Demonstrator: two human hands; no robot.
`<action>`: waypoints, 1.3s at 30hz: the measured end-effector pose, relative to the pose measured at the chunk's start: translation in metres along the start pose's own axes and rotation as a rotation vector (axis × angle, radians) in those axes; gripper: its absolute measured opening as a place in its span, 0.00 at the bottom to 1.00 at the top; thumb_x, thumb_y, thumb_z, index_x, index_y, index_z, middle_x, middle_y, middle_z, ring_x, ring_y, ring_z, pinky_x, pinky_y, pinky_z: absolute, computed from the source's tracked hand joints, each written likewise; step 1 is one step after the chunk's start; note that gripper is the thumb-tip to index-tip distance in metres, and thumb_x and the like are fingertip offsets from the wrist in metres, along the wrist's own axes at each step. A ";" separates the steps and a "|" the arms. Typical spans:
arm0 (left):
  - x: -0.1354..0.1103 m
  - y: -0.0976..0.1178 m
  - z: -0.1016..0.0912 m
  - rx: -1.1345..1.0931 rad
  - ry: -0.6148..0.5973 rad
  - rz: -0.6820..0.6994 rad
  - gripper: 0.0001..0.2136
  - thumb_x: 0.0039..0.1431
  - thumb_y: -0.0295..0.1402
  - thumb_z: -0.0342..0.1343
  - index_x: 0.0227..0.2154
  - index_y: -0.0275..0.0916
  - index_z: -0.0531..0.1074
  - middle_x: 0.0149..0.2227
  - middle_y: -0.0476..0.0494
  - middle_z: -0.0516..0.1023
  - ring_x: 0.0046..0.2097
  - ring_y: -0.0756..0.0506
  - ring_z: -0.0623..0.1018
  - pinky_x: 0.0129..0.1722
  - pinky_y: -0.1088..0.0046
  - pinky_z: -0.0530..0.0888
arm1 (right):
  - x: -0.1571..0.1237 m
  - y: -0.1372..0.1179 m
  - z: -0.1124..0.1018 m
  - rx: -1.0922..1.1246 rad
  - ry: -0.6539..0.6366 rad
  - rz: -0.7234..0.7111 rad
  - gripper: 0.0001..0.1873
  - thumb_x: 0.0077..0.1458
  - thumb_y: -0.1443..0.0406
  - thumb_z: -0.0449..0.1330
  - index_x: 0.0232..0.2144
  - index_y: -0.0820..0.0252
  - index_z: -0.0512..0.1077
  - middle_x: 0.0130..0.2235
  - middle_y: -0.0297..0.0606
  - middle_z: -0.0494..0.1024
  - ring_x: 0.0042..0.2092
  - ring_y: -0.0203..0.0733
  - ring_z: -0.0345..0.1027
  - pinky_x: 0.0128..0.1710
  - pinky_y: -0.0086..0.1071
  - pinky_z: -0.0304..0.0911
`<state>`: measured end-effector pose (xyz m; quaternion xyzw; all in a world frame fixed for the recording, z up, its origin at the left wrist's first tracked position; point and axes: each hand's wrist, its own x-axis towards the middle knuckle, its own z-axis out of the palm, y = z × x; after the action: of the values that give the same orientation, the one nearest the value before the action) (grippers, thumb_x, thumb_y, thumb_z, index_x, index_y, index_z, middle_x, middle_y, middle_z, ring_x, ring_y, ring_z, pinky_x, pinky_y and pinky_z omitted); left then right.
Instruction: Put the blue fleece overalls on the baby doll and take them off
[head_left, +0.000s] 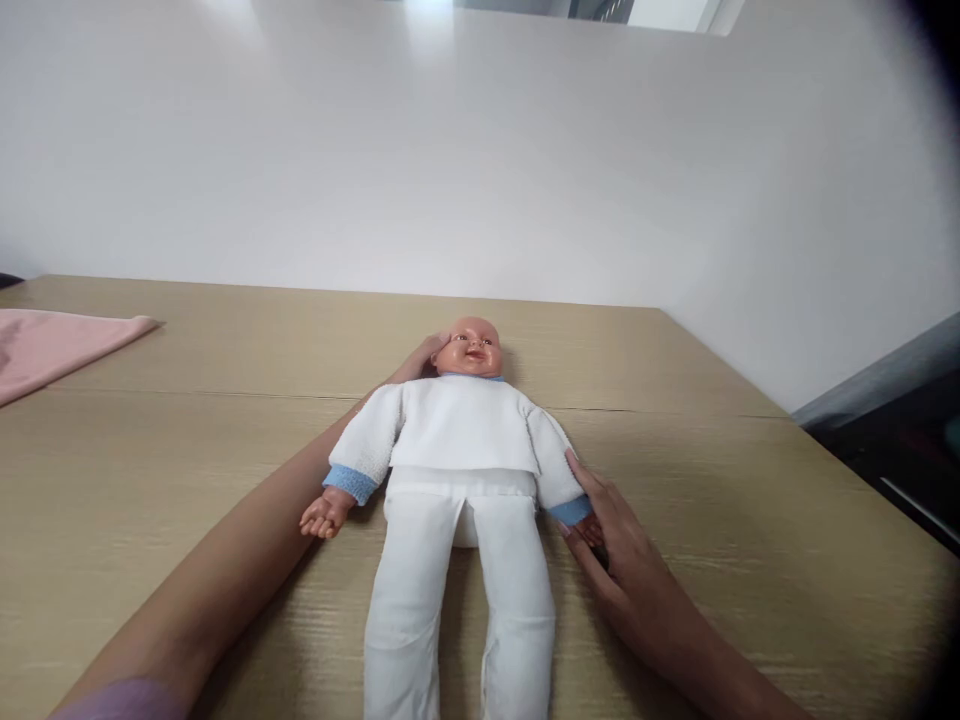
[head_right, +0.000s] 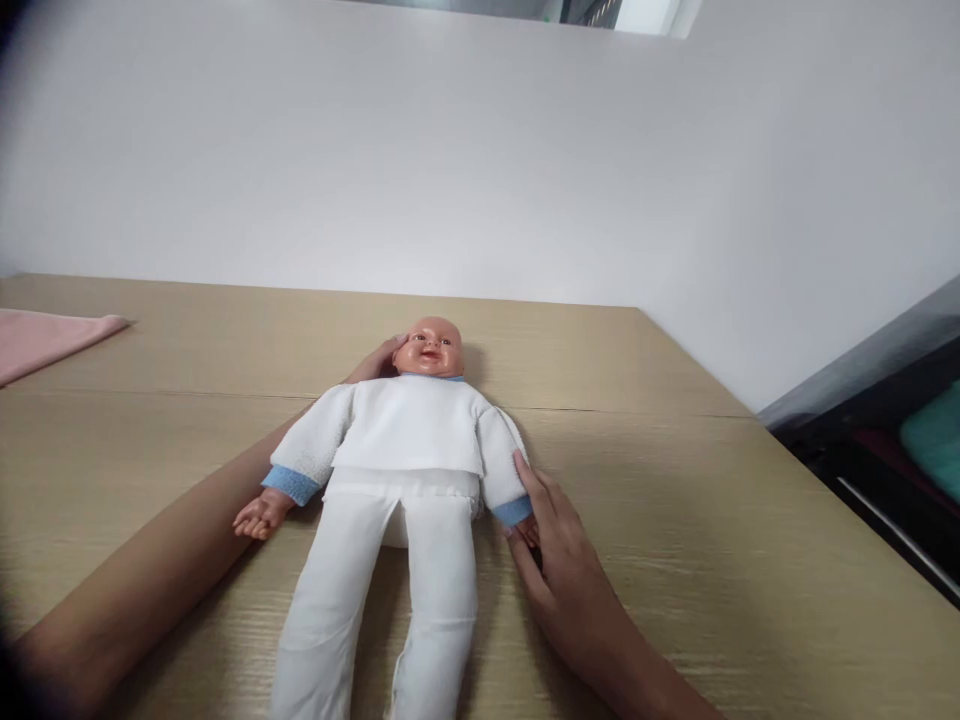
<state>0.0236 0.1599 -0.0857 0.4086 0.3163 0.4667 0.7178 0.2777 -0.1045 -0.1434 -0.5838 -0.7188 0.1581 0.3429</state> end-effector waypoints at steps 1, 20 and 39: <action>-0.001 0.000 0.001 0.000 0.002 -0.004 0.29 0.66 0.47 0.67 0.64 0.35 0.77 0.54 0.36 0.88 0.68 0.27 0.77 0.74 0.49 0.68 | 0.000 0.000 0.000 0.003 -0.005 0.004 0.38 0.77 0.64 0.51 0.80 0.38 0.43 0.75 0.45 0.64 0.75 0.56 0.59 0.73 0.61 0.63; 0.020 0.002 -0.024 0.157 -0.060 0.008 0.25 0.64 0.49 0.67 0.55 0.35 0.82 0.55 0.34 0.87 0.66 0.26 0.79 0.72 0.47 0.72 | 0.004 -0.003 -0.003 0.000 0.000 0.010 0.35 0.77 0.63 0.51 0.80 0.44 0.47 0.75 0.47 0.63 0.76 0.55 0.58 0.75 0.59 0.59; -0.104 0.038 -0.037 1.075 0.456 0.401 0.10 0.64 0.40 0.61 0.42 0.39 0.76 0.52 0.34 0.82 0.54 0.34 0.78 0.65 0.50 0.69 | 0.012 -0.022 -0.006 -0.102 0.284 -0.072 0.38 0.71 0.58 0.60 0.76 0.60 0.55 0.74 0.62 0.59 0.76 0.65 0.57 0.70 0.65 0.65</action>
<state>-0.0606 0.0831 -0.0615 0.6546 0.5697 0.4436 0.2240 0.2648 -0.0998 -0.1220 -0.5908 -0.6905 0.0248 0.4166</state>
